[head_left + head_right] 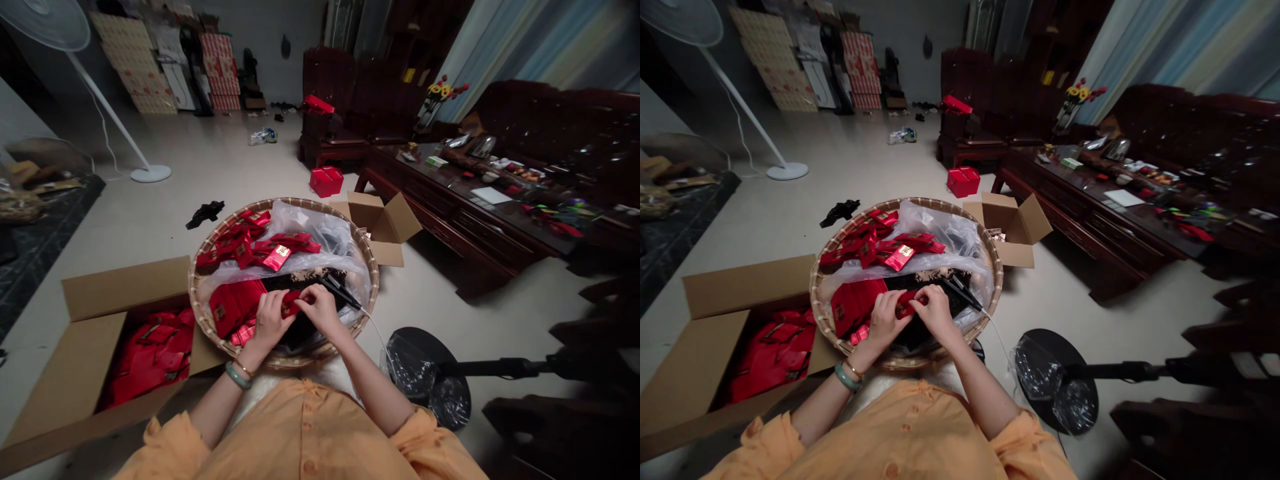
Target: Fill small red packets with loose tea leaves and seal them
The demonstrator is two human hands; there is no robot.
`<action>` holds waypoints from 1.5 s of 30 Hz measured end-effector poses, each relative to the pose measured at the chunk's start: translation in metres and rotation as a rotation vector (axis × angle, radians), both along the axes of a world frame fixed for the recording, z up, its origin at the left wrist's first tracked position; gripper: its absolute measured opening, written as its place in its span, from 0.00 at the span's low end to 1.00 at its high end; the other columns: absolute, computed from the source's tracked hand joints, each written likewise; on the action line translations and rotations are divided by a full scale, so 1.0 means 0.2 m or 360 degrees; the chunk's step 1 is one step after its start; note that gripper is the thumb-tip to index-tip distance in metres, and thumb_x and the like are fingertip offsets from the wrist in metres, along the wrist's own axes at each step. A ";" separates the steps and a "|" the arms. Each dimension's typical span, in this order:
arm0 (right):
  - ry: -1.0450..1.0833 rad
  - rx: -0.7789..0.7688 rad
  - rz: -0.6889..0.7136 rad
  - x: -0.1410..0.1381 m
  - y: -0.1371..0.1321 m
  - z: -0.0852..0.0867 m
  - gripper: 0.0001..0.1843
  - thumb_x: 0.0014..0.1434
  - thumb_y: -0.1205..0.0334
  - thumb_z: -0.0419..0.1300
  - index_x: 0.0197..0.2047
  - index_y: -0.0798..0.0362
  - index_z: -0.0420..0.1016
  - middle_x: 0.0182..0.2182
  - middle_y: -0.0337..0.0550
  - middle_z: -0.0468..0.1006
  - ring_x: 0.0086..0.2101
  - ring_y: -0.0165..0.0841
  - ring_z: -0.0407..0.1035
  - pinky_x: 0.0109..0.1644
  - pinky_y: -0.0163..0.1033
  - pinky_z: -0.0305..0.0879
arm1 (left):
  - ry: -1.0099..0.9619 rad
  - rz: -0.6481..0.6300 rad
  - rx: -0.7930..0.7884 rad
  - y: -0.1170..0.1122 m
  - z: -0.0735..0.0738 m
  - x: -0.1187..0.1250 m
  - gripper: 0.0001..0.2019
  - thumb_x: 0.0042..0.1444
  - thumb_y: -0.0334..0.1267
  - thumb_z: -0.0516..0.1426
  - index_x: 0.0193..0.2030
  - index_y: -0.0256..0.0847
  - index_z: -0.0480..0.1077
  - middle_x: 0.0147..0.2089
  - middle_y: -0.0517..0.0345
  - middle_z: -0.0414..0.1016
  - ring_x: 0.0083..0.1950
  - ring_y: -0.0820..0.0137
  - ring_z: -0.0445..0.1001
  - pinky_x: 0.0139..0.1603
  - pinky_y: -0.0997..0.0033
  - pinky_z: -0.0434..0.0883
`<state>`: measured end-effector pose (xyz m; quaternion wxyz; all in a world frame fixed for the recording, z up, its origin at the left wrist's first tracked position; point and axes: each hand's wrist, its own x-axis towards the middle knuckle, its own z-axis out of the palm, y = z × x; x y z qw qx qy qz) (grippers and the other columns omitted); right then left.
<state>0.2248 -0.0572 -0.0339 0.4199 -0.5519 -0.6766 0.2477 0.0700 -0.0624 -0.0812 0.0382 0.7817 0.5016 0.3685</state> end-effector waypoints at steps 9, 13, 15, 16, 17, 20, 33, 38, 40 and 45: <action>-0.0031 0.0158 0.0068 0.01 -0.01 0.02 0.05 0.51 0.67 0.60 0.25 0.52 0.72 0.27 0.40 0.71 0.33 0.33 0.64 0.39 0.37 0.61 | 0.0063 0.0008 -0.0024 0.01 0.01 -0.01 0.26 0.48 0.34 0.59 0.56 0.38 0.60 0.46 0.47 0.66 0.47 0.58 0.65 0.48 0.56 0.66; 0.0040 0.0112 0.0052 0.01 0.00 0.00 0.04 0.51 0.66 0.60 0.26 0.52 0.73 0.28 0.40 0.70 0.32 0.32 0.65 0.38 0.36 0.62 | 0.0073 0.0043 -0.0002 0.02 0.01 0.00 0.28 0.48 0.34 0.59 0.57 0.39 0.60 0.45 0.47 0.65 0.46 0.58 0.65 0.47 0.57 0.67; 0.0068 0.0091 0.0039 0.01 0.00 0.00 0.04 0.52 0.65 0.59 0.26 0.52 0.73 0.29 0.41 0.71 0.32 0.31 0.66 0.37 0.36 0.62 | 0.0088 0.0058 0.0011 0.02 0.01 0.00 0.29 0.48 0.34 0.59 0.58 0.38 0.59 0.45 0.47 0.64 0.45 0.59 0.64 0.47 0.57 0.67; 0.0071 0.0086 0.0046 0.01 0.01 0.00 0.04 0.52 0.65 0.59 0.27 0.52 0.73 0.29 0.41 0.71 0.32 0.31 0.66 0.37 0.35 0.62 | 0.0097 0.0063 0.0014 0.02 0.00 0.00 0.29 0.48 0.34 0.59 0.58 0.38 0.59 0.44 0.47 0.64 0.45 0.59 0.64 0.46 0.58 0.67; 0.0060 0.0089 0.0057 0.01 0.01 0.00 0.04 0.52 0.65 0.59 0.27 0.53 0.73 0.29 0.41 0.72 0.31 0.31 0.66 0.37 0.35 0.62 | 0.0107 0.0066 0.0013 0.02 0.00 0.00 0.30 0.48 0.34 0.59 0.59 0.38 0.59 0.44 0.48 0.63 0.45 0.59 0.64 0.46 0.58 0.67; -0.0065 0.0122 0.0055 0.02 0.01 0.01 0.05 0.53 0.65 0.59 0.27 0.53 0.74 0.27 0.41 0.74 0.32 0.33 0.66 0.39 0.37 0.62 | 0.0151 0.0078 0.0004 0.02 -0.01 -0.01 0.31 0.48 0.34 0.59 0.60 0.38 0.57 0.43 0.48 0.61 0.44 0.60 0.63 0.45 0.59 0.67; -0.0242 -0.0192 0.0091 -0.01 0.04 -0.03 0.04 0.53 0.63 0.60 0.28 0.52 0.75 0.27 0.41 0.76 0.31 0.33 0.66 0.36 0.35 0.59 | 0.0205 0.0058 -0.0025 0.02 -0.04 0.01 0.27 0.49 0.34 0.58 0.58 0.37 0.61 0.40 0.50 0.60 0.42 0.61 0.61 0.43 0.60 0.66; -0.0025 -0.0310 0.0103 0.00 0.05 -0.07 0.04 0.53 0.63 0.55 0.28 0.52 0.66 0.22 0.34 0.67 0.25 0.28 0.60 0.30 0.32 0.55 | 0.0162 -0.0008 -0.0027 0.02 -0.05 0.00 0.27 0.49 0.33 0.58 0.58 0.39 0.60 0.44 0.49 0.61 0.45 0.60 0.62 0.46 0.58 0.66; 0.0096 -0.0360 0.0138 0.00 0.06 -0.08 0.05 0.53 0.62 0.54 0.27 0.52 0.63 0.21 0.32 0.63 0.24 0.27 0.58 0.30 0.32 0.53 | 0.0140 -0.0007 -0.0028 0.02 -0.06 0.00 0.27 0.49 0.34 0.58 0.58 0.39 0.60 0.44 0.48 0.61 0.45 0.60 0.62 0.46 0.57 0.66; 0.0599 -0.0712 0.0276 -0.01 0.08 -0.13 0.11 0.51 0.57 0.54 0.24 0.52 0.58 0.20 0.30 0.60 0.23 0.26 0.56 0.29 0.32 0.54 | 0.0069 -0.0025 -0.0020 0.02 -0.09 -0.01 0.25 0.50 0.37 0.59 0.56 0.39 0.61 0.45 0.48 0.62 0.46 0.60 0.63 0.47 0.57 0.66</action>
